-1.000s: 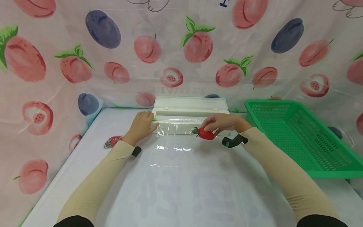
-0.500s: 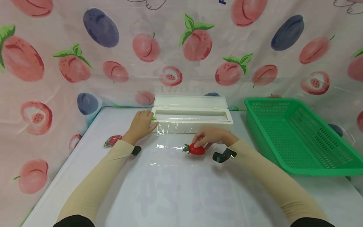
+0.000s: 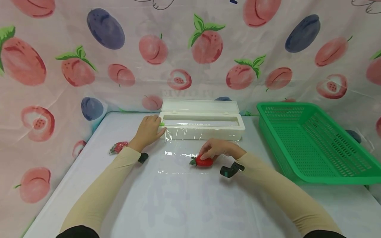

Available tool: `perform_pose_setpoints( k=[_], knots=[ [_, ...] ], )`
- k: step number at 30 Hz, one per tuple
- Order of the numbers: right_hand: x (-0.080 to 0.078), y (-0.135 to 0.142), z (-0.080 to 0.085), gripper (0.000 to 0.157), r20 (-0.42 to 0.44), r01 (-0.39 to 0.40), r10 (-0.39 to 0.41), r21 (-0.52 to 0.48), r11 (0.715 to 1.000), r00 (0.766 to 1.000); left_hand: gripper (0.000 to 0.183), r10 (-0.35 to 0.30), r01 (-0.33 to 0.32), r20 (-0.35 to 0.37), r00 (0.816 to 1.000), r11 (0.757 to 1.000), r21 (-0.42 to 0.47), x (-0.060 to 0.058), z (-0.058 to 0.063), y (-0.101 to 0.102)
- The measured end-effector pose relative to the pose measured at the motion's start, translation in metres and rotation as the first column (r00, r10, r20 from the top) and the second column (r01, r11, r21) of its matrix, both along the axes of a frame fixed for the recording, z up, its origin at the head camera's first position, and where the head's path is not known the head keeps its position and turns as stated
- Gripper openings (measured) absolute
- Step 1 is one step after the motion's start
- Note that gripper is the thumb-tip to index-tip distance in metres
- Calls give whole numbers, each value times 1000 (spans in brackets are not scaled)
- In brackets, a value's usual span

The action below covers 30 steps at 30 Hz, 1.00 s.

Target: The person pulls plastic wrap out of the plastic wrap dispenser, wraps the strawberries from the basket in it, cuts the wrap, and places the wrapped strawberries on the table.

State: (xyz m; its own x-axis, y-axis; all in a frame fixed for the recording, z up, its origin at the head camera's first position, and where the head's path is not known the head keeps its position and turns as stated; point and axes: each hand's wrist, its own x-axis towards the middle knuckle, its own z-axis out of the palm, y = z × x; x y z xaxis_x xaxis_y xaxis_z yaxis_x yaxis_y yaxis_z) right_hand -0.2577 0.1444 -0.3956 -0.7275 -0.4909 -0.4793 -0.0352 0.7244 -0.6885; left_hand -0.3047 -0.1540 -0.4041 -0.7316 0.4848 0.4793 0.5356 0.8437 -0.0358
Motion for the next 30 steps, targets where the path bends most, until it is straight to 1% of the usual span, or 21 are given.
perform_pose_setpoints(
  k=[7, 12, 21, 27, 30],
  knots=[
    [4, -4, -3, 23, -54, 25, -24, 17, 1000, 998, 34, 6, -6, 1, 1000, 1000, -11, -1, -2, -1],
    [5, -5, -6, 22, -87, 36, -35, 4, 999, 996, 35, 4, -4, 0, 1000, 1000, -11, -2, -2, -1],
    [2, -5, -9, 20, -140, 13, -11, 13, 1000, 990, 35, 1, -1, -12, 1000, 1000, -14, -3, -4, -1],
    [3, -3, -7, 21, -144, 7, -6, 5, 1000, 990, 35, -6, 6, -26, 1000, 1000, -8, -4, -5, -2],
    [3, -1, -5, 23, -141, -13, 13, 5, 1000, 990, 34, -3, 3, -27, 1000, 1000, -8, -5, -6, -2]
  ],
)
